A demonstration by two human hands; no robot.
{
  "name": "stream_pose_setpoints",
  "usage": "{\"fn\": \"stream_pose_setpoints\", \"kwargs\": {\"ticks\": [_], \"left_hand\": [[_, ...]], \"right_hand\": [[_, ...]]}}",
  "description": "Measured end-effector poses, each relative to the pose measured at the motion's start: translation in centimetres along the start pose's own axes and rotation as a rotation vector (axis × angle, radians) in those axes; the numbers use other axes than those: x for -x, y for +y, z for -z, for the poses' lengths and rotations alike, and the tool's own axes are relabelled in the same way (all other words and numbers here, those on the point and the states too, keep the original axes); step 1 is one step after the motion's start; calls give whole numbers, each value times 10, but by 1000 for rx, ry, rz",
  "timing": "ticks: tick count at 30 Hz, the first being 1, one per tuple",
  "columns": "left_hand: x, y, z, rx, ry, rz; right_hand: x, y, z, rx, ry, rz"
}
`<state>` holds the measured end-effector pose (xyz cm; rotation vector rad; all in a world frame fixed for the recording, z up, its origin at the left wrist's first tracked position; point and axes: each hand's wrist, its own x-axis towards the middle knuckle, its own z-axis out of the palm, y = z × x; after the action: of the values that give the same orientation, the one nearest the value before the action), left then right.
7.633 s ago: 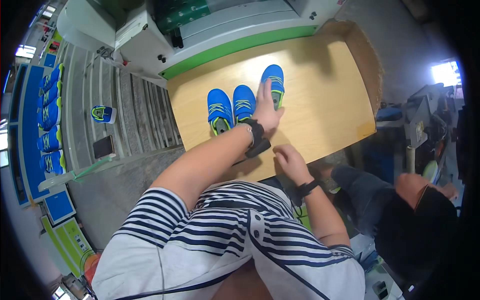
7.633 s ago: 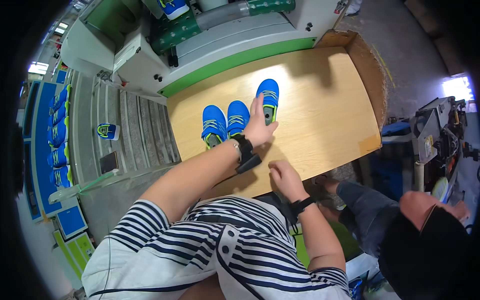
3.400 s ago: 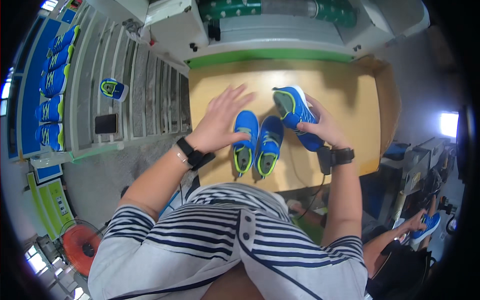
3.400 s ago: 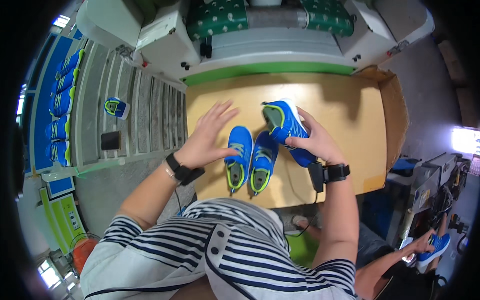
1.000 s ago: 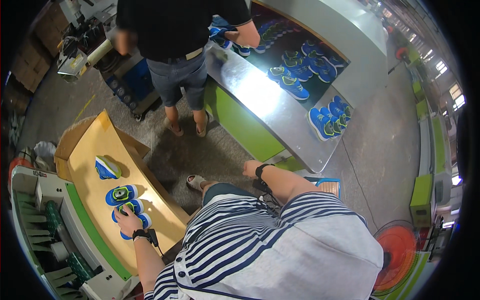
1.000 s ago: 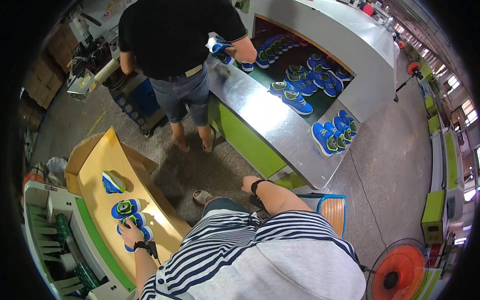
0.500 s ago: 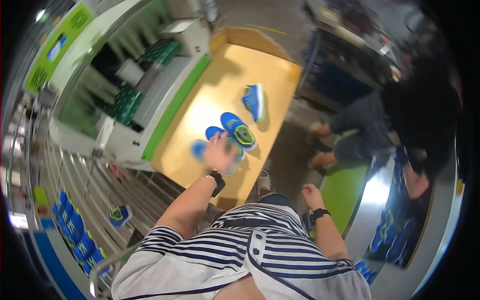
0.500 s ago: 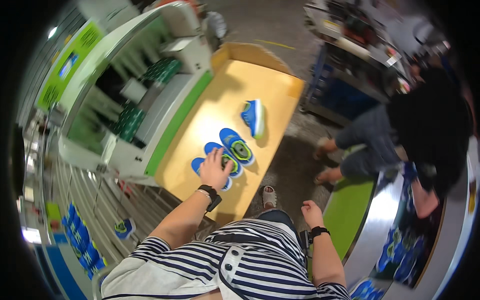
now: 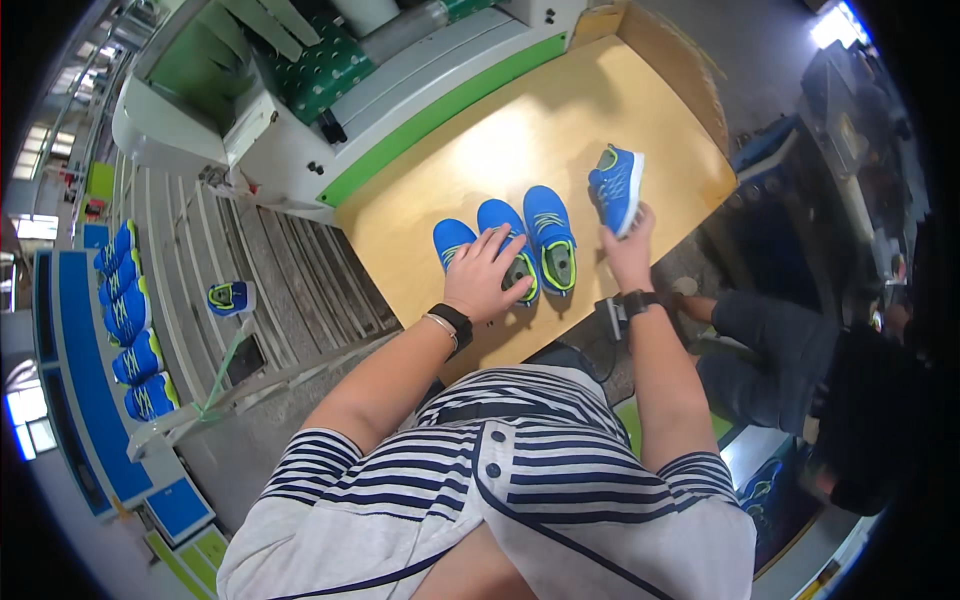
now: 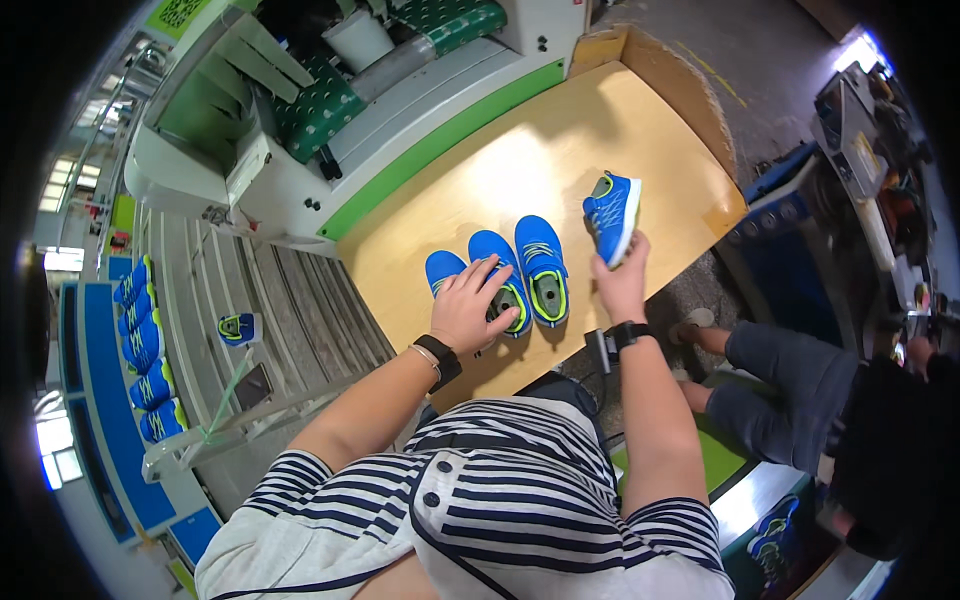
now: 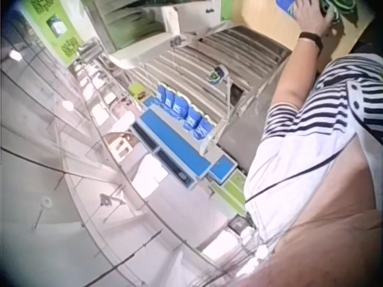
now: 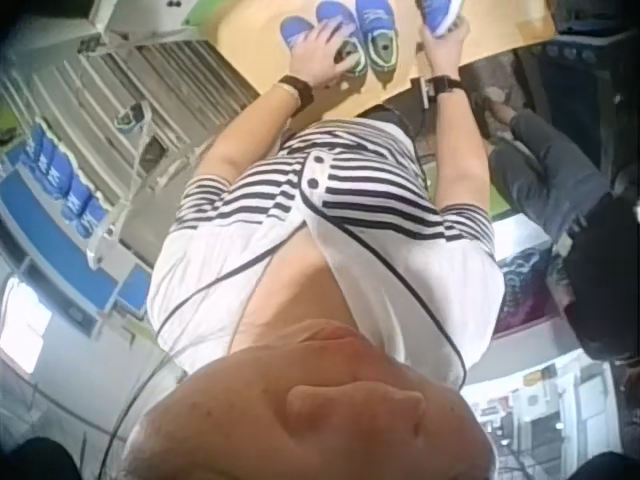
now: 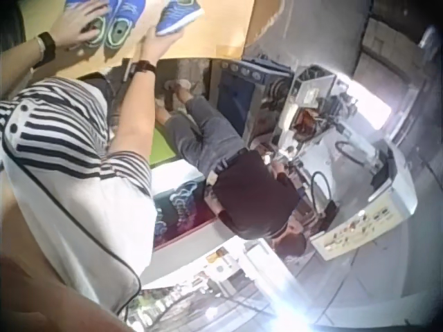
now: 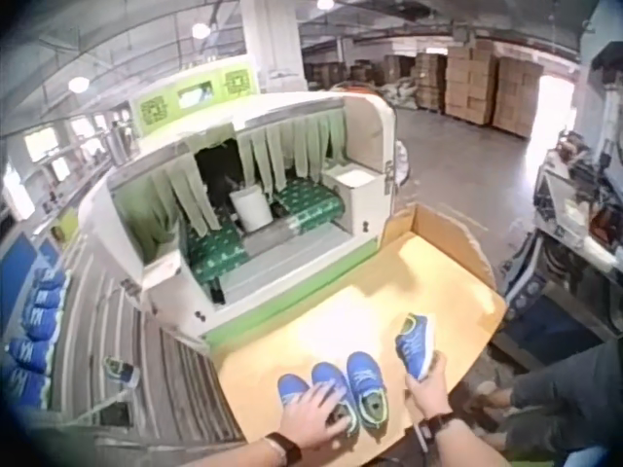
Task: The person repeatedly picks up blue and green sneakers from a wooden table, places them into a green and white machine, and retrieves them as they emerge. The person then places the processed shoes back onto the table, repeating this cycle continuously.
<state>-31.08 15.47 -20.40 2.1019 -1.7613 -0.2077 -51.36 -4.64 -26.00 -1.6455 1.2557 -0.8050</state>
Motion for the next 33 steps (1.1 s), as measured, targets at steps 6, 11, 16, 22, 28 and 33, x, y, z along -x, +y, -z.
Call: {"fn": "stream_pose_setpoints", "kwargs": {"ticks": [6, 11, 16, 22, 28, 33], "left_hand": [[-3, 3, 1, 8, 57, 37], [-2, 3, 2, 28, 57, 58], [0, 3, 5, 0, 42, 56], [3, 6, 2, -19, -4, 46], [7, 6, 7, 22, 25, 69], [9, 6, 10, 115, 89, 83]], "right_hand": [[-51, -44, 107, -97, -16, -5], [-61, -50, 87, -82, -376, -347], [-21, 1, 9, 261, -103, 104], [-2, 18, 29, 144, -247, 154], [11, -5, 2, 218, -381, 160], [22, -26, -3, 349, -505, 311]]}}
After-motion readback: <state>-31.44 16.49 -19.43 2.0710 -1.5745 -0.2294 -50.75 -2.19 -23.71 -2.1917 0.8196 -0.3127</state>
